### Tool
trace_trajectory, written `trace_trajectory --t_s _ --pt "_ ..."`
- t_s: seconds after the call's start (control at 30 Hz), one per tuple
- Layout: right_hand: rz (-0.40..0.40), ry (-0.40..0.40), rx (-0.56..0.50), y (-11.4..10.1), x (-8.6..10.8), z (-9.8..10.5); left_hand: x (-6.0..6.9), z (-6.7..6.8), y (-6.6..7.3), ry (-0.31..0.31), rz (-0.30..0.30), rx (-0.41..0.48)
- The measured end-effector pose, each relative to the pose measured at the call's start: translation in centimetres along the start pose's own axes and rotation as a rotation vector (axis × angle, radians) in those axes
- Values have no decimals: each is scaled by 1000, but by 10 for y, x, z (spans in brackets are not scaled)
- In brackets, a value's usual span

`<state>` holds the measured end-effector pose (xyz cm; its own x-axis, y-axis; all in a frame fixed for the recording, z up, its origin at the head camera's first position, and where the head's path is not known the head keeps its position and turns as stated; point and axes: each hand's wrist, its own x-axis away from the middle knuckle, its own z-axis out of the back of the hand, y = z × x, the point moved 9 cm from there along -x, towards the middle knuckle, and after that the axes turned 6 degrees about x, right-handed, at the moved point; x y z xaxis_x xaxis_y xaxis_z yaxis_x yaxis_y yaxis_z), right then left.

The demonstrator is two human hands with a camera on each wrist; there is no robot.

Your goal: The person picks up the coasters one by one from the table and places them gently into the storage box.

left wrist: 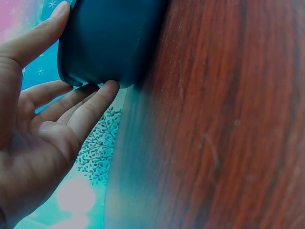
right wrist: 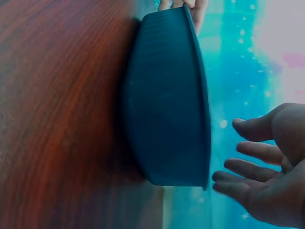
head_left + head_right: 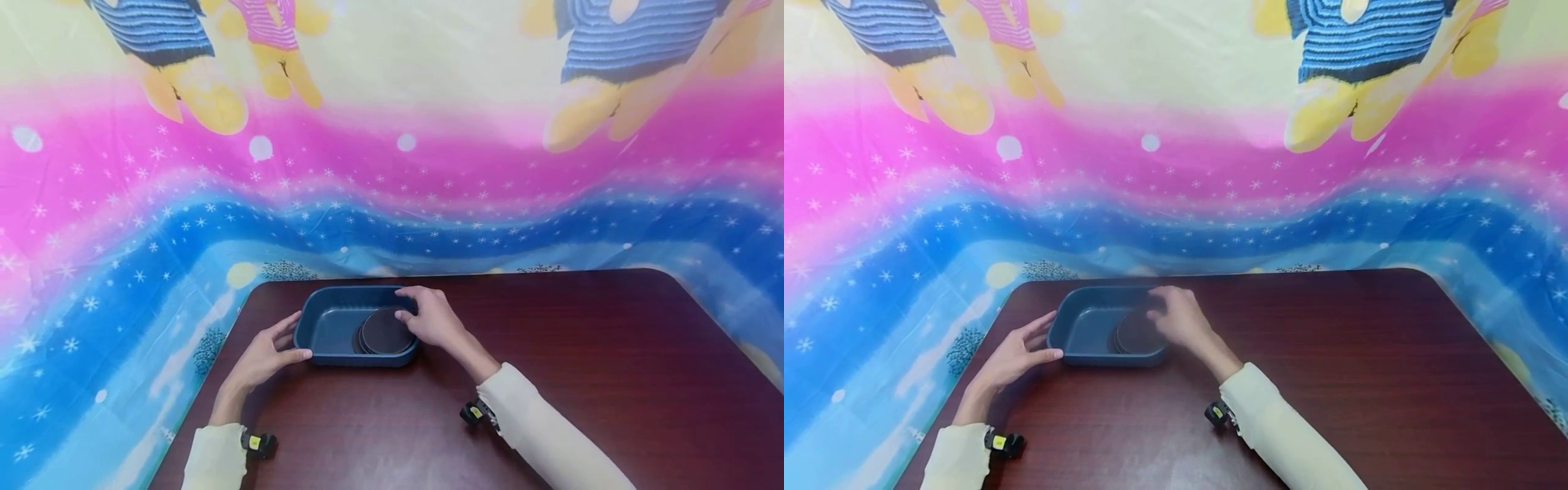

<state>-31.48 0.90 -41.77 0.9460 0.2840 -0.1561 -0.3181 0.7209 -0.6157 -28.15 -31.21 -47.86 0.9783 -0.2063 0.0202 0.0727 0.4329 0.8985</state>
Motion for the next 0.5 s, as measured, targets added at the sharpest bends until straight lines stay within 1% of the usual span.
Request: trace_trajectory --t_s 0.07,0.13,0.23,0.3,0.43,0.5 --pt "21 15 9 -1 4 8 -1 0 0 -3 2 0" --pt "28 35 -6 3 9 17 -1 -1 0 -5 3 4" --pt "36 61 -20 14 18 31 -1 -1 0 -5 6 -1" --pt "40 78 -6 23 24 40 1 0 1 -8 5 -7" --pt "43 106 33 41 37 59 6 4 6 4 -15 -56" --pt "44 116 60 50 44 68 9 9 11 28 -36 -112"
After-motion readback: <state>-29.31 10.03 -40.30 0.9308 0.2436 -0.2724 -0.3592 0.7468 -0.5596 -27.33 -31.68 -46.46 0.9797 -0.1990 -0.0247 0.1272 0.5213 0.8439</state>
